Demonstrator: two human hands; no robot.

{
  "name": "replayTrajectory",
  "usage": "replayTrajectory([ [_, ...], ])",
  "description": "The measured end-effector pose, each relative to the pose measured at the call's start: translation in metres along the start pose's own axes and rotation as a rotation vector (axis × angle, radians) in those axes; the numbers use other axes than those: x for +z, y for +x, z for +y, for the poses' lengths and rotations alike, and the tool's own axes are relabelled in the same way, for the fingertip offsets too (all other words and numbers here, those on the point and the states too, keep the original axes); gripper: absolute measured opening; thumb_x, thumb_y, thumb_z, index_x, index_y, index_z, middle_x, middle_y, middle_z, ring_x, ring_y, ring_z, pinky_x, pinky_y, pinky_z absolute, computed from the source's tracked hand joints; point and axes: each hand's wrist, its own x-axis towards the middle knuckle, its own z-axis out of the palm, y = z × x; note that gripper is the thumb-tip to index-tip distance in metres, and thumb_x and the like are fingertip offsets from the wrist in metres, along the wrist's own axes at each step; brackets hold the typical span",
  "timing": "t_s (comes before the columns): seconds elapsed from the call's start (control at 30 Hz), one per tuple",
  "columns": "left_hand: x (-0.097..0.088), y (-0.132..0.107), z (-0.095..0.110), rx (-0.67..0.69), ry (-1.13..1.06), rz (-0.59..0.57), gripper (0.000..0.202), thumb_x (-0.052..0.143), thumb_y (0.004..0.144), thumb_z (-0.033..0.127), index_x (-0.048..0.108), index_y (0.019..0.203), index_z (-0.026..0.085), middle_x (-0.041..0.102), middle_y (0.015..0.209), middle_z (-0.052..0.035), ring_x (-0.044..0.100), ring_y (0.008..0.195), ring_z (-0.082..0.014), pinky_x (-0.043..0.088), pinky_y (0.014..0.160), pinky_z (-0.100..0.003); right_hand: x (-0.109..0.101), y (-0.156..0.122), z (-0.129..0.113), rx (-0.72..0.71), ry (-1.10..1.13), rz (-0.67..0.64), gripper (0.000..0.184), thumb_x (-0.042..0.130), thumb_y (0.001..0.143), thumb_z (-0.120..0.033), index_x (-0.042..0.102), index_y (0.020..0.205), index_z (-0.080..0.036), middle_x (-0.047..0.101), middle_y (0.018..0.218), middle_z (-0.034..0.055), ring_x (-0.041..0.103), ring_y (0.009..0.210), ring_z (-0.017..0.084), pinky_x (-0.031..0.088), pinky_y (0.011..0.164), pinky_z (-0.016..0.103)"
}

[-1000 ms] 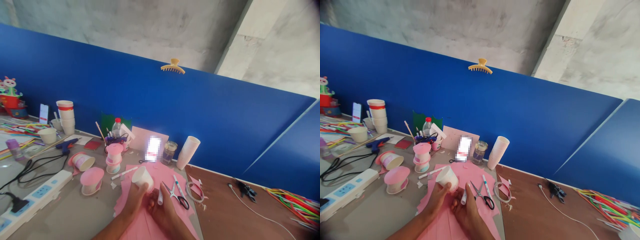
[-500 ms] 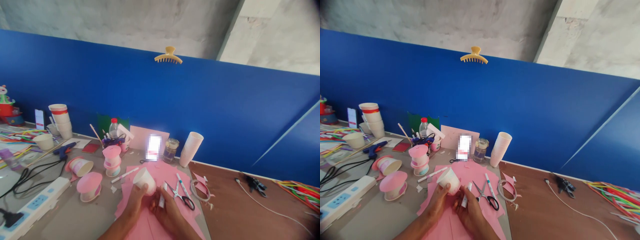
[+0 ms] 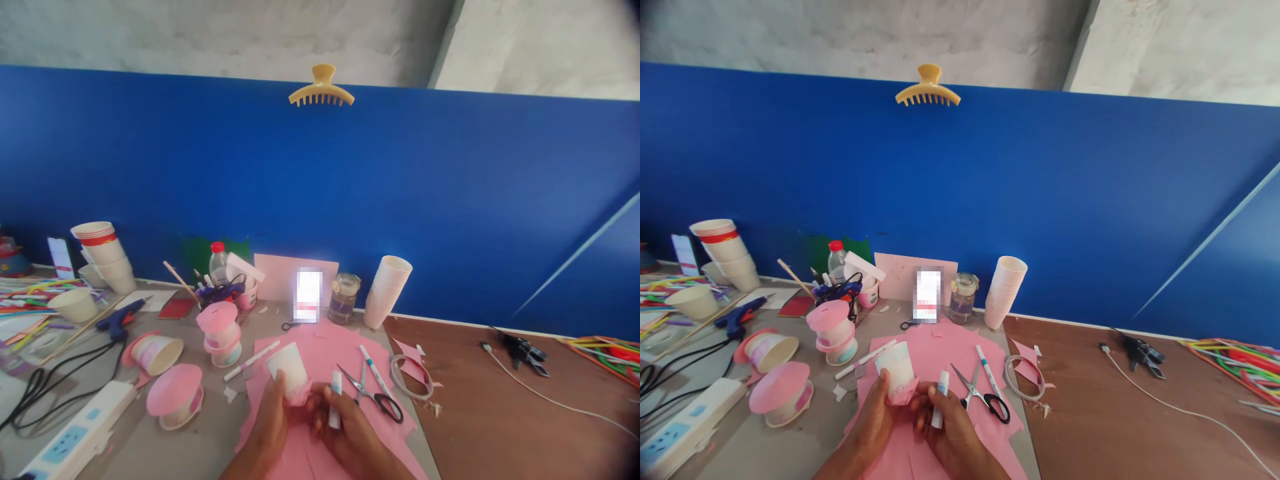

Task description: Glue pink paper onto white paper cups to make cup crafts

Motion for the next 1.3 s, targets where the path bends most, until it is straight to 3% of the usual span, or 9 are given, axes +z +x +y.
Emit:
replayTrajectory([
  [0.17, -0.002, 0.003, 0.006, -0.009, -0.091, 0.027, 0.046, 0.06, 0.07, 0.061, 0.06, 0.076, 0.016, 0.065, 0.069, -0.0072, 0.063, 0.073, -0.0247, 0.05, 0.063, -0.035, -0.003, -0.002, -0.006, -0.002, -0.079, 0.052, 0.027, 0.073, 0.067, -0.03, 0.064, 0.087, -0.013, 0.063, 0.059, 0.0017, 0.047, 0.038, 0.007, 0.033, 0.037, 0.019],
  [0.3, -0.005, 0.003, 0.008, -0.108, -0.057, 0.03, 0.054, 0.053, 0.07, 0.067, 0.065, 0.082, 0.016, 0.067, 0.073, -0.0092, 0.063, 0.076, -0.0275, 0.05, 0.068, -0.04, -0.003, -0.005, -0.009, 0.032, -0.113, 0.059, 0.026, 0.072, 0.066, -0.027, 0.063, 0.087, -0.014, 0.054, 0.049, -0.0051, 0.034, 0.033, 0.003, 0.03, 0.035, 0.018],
  [0.4, -0.008, 0.002, 0.008, -0.155, -0.092, 0.024, 0.053, 0.054, 0.07, 0.067, 0.066, 0.082, 0.016, 0.068, 0.074, -0.0101, 0.063, 0.078, -0.0289, 0.049, 0.071, -0.042, -0.006, -0.004, -0.007, 0.029, -0.127, 0.038, 0.028, 0.074, 0.063, -0.026, 0.063, 0.086, -0.014, 0.051, 0.047, -0.0063, 0.034, 0.033, 0.003, 0.029, 0.036, 0.018],
  [0.57, -0.005, -0.001, 0.01, -0.193, -0.146, -0.007, 0.038, 0.063, 0.072, 0.052, 0.066, 0.083, 0.015, 0.068, 0.074, -0.0089, 0.063, 0.082, -0.0276, 0.047, 0.076, -0.04, -0.013, 0.002, -0.002, -0.027, -0.191, 0.001, 0.028, 0.077, 0.059, -0.025, 0.064, 0.079, -0.012, 0.047, 0.044, -0.007, 0.035, 0.031, 0.003, 0.027, 0.034, 0.018],
  [0.73, -0.001, -0.003, 0.009, -0.124, -0.17, 0.008, 0.036, 0.064, 0.072, 0.048, 0.064, 0.077, 0.013, 0.066, 0.074, -0.0078, 0.061, 0.082, -0.0257, 0.045, 0.078, -0.037, -0.012, 0.001, -0.005, -0.017, -0.187, 0.0, 0.026, 0.078, 0.059, -0.027, 0.062, 0.076, -0.014, 0.043, 0.042, -0.0087, 0.034, 0.032, 0.004, 0.026, 0.035, 0.018],
  [0.9, -0.004, -0.003, 0.003, 0.007, -0.128, -0.008, 0.03, 0.066, 0.074, 0.042, 0.059, 0.085, 0.015, 0.064, 0.075, -0.0047, 0.06, 0.081, -0.0224, 0.044, 0.074, -0.034, -0.005, -0.004, -0.011, -0.003, -0.181, 0.017, 0.025, 0.078, 0.06, -0.026, 0.059, 0.073, -0.015, 0.045, 0.046, -0.0077, 0.034, 0.036, 0.003, 0.025, 0.038, 0.019],
  [1.1, -0.003, -0.005, 0.0, 0.077, -0.065, -0.103, 0.031, 0.067, 0.073, 0.041, 0.056, 0.088, 0.015, 0.064, 0.08, -0.0064, 0.06, 0.077, -0.0198, 0.044, 0.07, -0.031, -0.006, -0.006, -0.011, 0.012, -0.241, 0.003, 0.025, 0.075, 0.062, -0.03, 0.054, 0.065, -0.017, 0.044, 0.044, -0.0069, 0.037, 0.037, 0.005, 0.024, 0.039, 0.02],
  [1.3, 0.001, -0.006, 0.002, 0.055, -0.036, -0.22, 0.03, 0.061, 0.078, 0.041, 0.056, 0.09, 0.015, 0.064, 0.077, -0.0074, 0.061, 0.071, -0.0199, 0.046, 0.066, -0.032, -0.003, -0.005, -0.011, -0.035, -0.197, 0.006, 0.028, 0.075, 0.061, -0.032, 0.05, 0.06, -0.018, 0.041, 0.043, -0.0079, 0.036, 0.038, 0.006, 0.025, 0.037, 0.02],
])
